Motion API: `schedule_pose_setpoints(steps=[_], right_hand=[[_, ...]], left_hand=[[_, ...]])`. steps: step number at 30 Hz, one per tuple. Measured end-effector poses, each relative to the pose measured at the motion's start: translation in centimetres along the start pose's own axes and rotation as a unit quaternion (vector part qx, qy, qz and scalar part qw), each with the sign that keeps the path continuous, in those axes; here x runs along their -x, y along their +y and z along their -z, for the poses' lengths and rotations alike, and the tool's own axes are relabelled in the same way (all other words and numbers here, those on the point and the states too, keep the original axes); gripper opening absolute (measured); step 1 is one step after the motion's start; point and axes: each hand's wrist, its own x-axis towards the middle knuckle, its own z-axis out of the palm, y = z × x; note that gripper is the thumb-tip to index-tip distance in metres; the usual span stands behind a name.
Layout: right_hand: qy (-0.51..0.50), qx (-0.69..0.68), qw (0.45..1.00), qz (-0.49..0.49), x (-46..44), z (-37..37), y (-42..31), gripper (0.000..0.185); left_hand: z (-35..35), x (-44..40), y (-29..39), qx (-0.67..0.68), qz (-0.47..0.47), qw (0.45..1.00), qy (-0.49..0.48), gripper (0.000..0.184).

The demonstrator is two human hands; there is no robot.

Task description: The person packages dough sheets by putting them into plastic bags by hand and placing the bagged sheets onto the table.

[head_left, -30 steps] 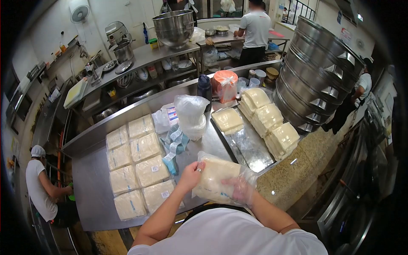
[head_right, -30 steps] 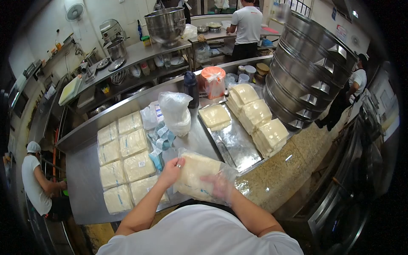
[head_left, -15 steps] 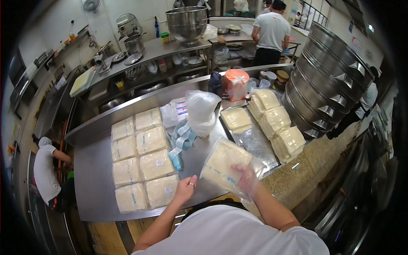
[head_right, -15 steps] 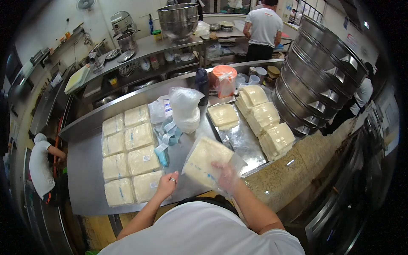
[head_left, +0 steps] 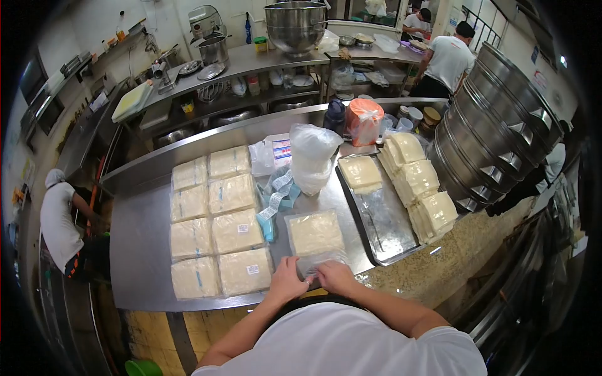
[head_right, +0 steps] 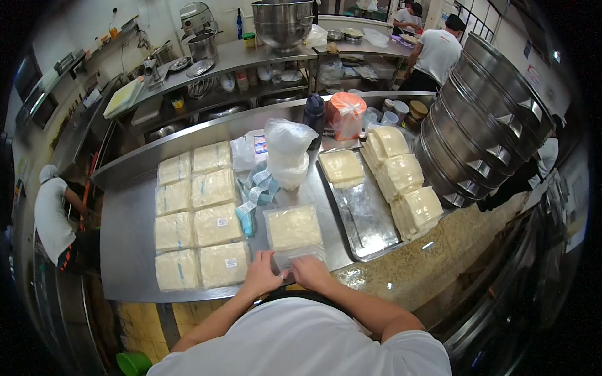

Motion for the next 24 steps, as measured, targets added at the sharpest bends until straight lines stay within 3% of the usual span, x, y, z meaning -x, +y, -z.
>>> schedule_pose_setpoints(steps=[1, 4, 6, 8, 10, 13, 14, 16, 18, 20, 23, 24], right_hand=[[-0.051, -0.015, 0.998, -0.025, 0.6, 2.1, -0.5, 0.065], [0.238, 0.120, 0.963, -0.038, 0.2, 5.1, -0.3, 0.050], [0.095, 0.095, 0.980, -0.147, -4.1, 4.4, 5.2, 0.040], [0.150, 0.032, 0.980, -0.129, -5.1, 10.0, 5.8, 0.032], [0.250, -0.076, 0.963, -0.068, -5.2, 13.7, 5.9, 0.030], [0.228, -0.208, 0.948, -0.079, -2.5, 17.8, 3.4, 0.032], [0.206, -0.252, 0.941, -0.097, -1.3, 17.9, 2.8, 0.033], [0.158, -0.336, 0.919, -0.130, 1.3, 15.8, 1.7, 0.035], [0.124, -0.430, 0.879, -0.167, 2.5, 8.2, 4.0, 0.030], [0.138, -0.377, 0.906, -0.136, 3.7, -0.7, 6.6, 0.031], [0.070, -0.608, 0.768, -0.190, 4.0, -4.3, 7.5, 0.039], [0.090, -0.652, 0.732, -0.174, 3.6, -4.1, 7.7, 0.041]], left_hand=[[0.4, -0.4, 0.9, -0.006, 0.043, 0.996, -0.075, 0.071], [-1.0, -2.9, 0.7, -0.098, 0.022, 0.990, -0.098, 0.056], [-1.9, -7.2, -1.8, -0.155, 0.069, 0.964, -0.206, 0.037], [1.1, -10.4, -1.4, -0.162, 0.008, 0.981, -0.109, 0.028], [5.3, -12.1, 1.7, -0.133, 0.023, 0.990, -0.037, 0.031], [9.3, -10.6, 5.2, -0.017, -0.006, 0.999, 0.049, 0.038], [9.0, -9.9, 5.1, 0.005, 0.011, 1.000, 0.023, 0.040], [7.5, -6.0, 4.3, 0.047, 0.049, 0.997, -0.026, 0.043], [2.6, -1.3, 1.1, 0.102, 0.068, 0.992, -0.028, 0.041], [-3.3, 2.9, -3.9, 0.183, 0.148, 0.965, -0.112, 0.039], [-5.8, 4.3, -5.3, 0.414, 0.347, 0.829, -0.143, 0.040], [-5.6, 4.1, -4.6, 0.449, 0.287, 0.840, -0.103, 0.041]])
